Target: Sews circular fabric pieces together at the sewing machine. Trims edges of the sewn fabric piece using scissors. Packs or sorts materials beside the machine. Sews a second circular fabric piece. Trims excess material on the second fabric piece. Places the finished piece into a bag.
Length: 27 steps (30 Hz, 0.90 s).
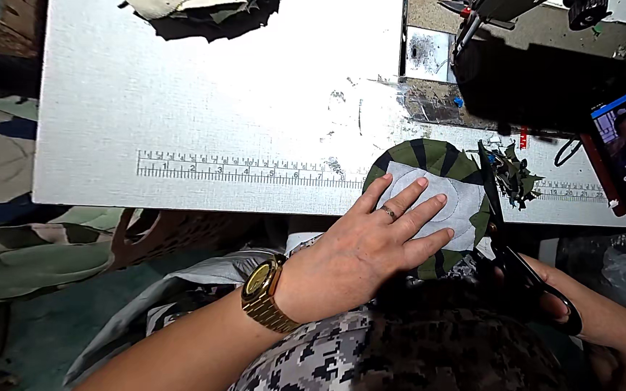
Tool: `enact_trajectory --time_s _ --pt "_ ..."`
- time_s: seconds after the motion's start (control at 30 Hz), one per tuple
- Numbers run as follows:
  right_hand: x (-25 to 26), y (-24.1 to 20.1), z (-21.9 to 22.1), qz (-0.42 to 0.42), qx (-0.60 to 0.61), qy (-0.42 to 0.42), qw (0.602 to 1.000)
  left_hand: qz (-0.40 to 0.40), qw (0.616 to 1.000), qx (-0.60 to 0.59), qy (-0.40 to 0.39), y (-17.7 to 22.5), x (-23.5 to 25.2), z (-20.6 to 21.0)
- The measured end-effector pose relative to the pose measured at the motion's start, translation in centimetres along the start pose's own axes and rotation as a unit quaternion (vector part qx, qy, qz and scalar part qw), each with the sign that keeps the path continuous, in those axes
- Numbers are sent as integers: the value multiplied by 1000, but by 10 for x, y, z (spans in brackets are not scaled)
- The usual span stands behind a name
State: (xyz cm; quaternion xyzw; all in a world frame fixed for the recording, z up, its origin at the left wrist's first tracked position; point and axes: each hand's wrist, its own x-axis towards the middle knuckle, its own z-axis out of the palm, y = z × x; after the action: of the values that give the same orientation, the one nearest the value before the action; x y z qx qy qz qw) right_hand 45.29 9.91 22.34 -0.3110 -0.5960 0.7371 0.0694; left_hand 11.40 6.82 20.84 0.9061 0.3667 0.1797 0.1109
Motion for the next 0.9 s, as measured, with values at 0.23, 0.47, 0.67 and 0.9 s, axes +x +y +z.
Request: enact_trajectory --time_s 0.23,0.47,0.67,0.9 --pt "-1 0 2 -16 15 28 999 -5 1000 -10 4 0 -1 0" --pt "-4 -1 10 -11 51 99 994 4 1000 -1 5 -3 -2 -1" --pt "-8 0 0 -1 -7 58 998 -13 1000 8 18 -23 -7 -20" --pt "-21 4 -16 -18 22 -27 999 -90 995 -30 -43 -41 -24 -58"
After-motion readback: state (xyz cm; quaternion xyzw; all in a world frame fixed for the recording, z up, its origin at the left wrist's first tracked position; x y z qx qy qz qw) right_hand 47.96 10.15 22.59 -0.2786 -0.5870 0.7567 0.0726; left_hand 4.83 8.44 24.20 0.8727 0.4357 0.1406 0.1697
